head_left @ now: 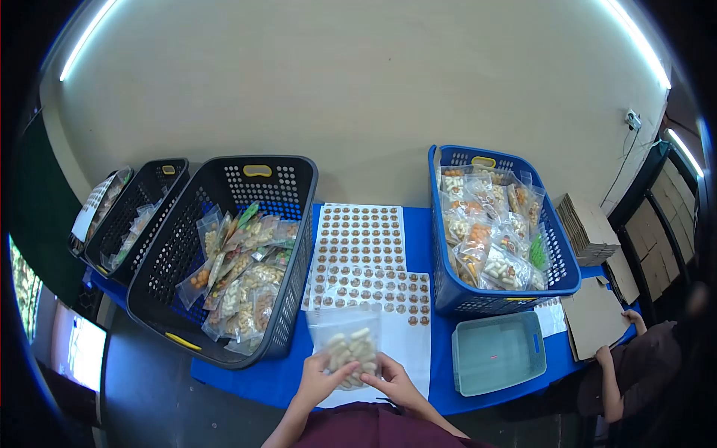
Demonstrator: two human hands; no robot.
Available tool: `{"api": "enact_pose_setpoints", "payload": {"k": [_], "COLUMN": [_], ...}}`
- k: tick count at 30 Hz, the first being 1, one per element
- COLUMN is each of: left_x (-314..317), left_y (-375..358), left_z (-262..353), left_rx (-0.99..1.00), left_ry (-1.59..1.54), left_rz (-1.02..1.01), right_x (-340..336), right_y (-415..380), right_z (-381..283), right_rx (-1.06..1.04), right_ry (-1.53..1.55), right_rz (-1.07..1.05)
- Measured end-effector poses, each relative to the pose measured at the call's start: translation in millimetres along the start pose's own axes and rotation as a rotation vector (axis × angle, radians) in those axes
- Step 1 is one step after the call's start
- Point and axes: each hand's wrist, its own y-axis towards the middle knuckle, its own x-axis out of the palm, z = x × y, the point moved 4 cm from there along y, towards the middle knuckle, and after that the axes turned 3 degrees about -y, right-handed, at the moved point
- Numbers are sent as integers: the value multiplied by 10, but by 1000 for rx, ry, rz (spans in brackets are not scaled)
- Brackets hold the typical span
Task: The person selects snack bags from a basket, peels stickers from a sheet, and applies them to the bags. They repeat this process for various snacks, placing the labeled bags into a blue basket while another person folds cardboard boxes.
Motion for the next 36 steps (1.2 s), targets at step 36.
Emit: {"api": "enact_pose_setpoints", "payload": {"k": [36], "left_x": [-1085], "left_y": [278], "left_z": [402], "left_rx": [48], "left_ry": [-575], "left_rz": [779], "right_x": [-2035], "right_y": [863], "right_z": [2034], "right_rx": [582], "right_ry": [-989], "right_rz": [470]}}
